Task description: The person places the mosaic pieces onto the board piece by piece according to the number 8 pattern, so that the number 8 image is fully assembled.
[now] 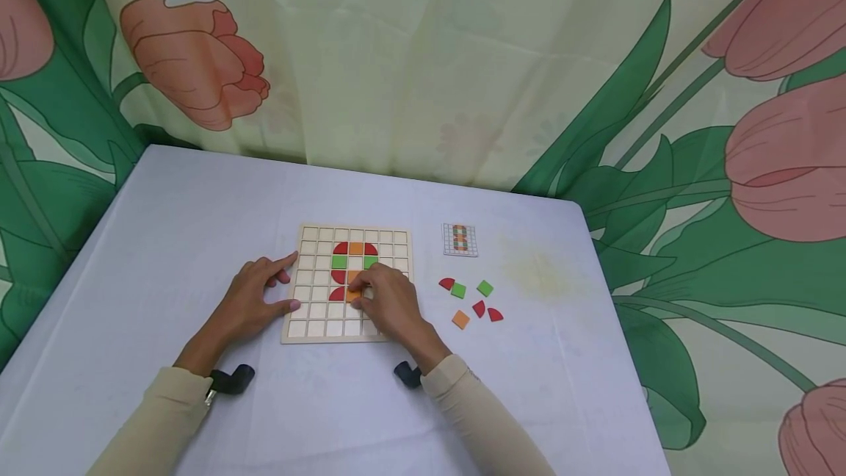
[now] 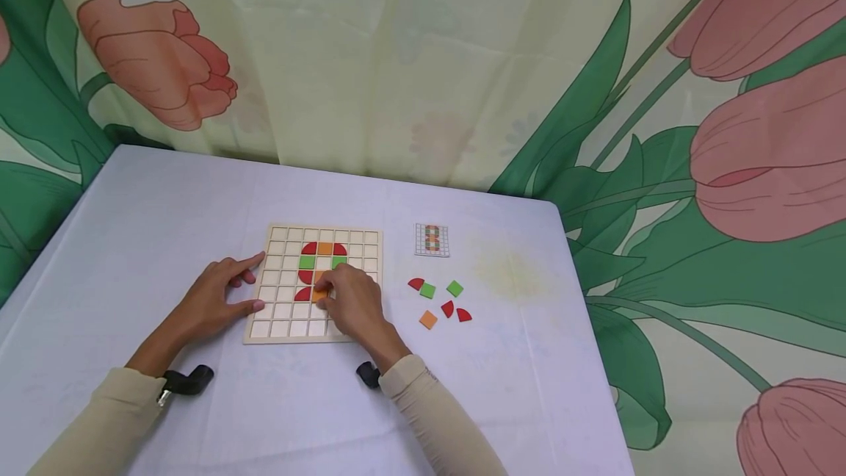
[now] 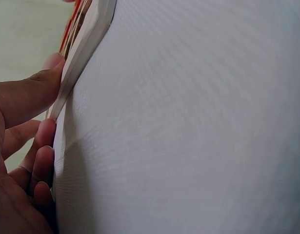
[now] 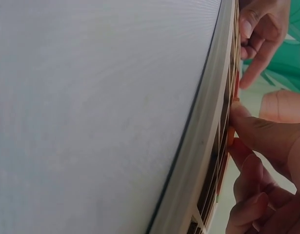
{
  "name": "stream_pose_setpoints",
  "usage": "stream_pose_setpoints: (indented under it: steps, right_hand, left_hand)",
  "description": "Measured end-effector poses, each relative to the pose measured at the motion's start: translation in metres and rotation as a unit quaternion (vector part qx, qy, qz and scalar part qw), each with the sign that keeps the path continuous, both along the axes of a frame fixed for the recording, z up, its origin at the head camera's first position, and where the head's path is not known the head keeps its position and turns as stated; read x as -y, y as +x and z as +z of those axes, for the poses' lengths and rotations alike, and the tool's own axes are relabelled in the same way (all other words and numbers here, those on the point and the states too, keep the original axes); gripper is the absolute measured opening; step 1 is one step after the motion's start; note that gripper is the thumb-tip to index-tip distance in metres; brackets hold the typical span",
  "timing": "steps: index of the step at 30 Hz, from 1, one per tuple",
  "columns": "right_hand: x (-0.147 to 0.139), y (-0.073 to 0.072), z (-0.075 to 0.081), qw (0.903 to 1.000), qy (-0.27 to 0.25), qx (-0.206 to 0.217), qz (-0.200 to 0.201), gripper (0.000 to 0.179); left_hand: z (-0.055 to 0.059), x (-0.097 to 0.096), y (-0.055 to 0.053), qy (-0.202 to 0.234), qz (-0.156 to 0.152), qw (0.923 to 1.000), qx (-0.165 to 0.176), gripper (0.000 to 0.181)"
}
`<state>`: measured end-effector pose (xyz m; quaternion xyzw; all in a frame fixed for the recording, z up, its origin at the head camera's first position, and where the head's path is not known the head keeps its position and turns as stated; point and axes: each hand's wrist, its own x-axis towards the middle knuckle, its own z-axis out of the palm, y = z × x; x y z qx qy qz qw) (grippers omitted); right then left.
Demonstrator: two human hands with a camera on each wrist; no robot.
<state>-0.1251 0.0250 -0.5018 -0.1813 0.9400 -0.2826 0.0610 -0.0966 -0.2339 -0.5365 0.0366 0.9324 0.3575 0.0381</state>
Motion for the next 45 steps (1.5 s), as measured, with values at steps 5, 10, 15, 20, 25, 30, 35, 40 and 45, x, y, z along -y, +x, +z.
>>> stream_pose_setpoints:
  steps: [5, 10, 15, 20, 25, 30, 35, 40, 45]
  right_hand:
    - [0.000, -0.002, -0.002, 0.9999, 0.005, -0.009, -0.002, 0.018]
    - [0.000, -0.003, -0.002, 0.9999, 0.005, -0.010, -0.006, 0.017]
    - [-0.002, -0.003, -0.002, 0.9999, 0.003, -0.009, -0.008, 0.016]
    - [-0.009, -0.002, -0.001, 0.9999, -0.007, 0.000, -0.015, 0.018]
    - [-0.021, -0.002, 0.001, 0.9991, -0.028, 0.000, -0.033, 0.022]
    - [-0.039, -0.005, -0.001, 0.9977, -0.028, 0.002, -0.061, 0.023]
    - [-0.058, -0.009, 0.000, 0.9939, -0.031, 0.006, -0.105, 0.024]
    - [-0.079, -0.012, 0.001, 0.9892, -0.024, 0.001, -0.145, 0.026]
    - [-0.099, -0.016, 0.002, 0.9856, -0.016, 0.001, -0.169, 0.027]
  left_hand:
    - [0.000, 0.000, 0.001, 0.001, -0.001, 1.0000, -0.002, 0.095]
    - [0.000, 0.000, 0.001, -0.001, -0.002, 1.0000, -0.005, 0.094]
    - [0.000, 0.000, 0.001, 0.000, -0.002, 1.0000, -0.006, 0.095]
    - [0.000, 0.000, 0.001, -0.002, -0.004, 1.0000, -0.006, 0.094]
    - [0.001, -0.001, 0.001, -0.006, -0.003, 1.0000, -0.004, 0.094]
    - [0.002, -0.001, 0.001, -0.005, -0.004, 1.0000, -0.003, 0.094]
    - [0.002, 0.000, 0.002, -0.005, -0.004, 1.0000, -0.004, 0.094]
    - [0.002, 0.000, 0.002, -0.004, -0.006, 1.0000, -0.004, 0.093]
    - [0.002, 0.000, 0.002, -0.005, -0.005, 1.0000, -0.006, 0.093]
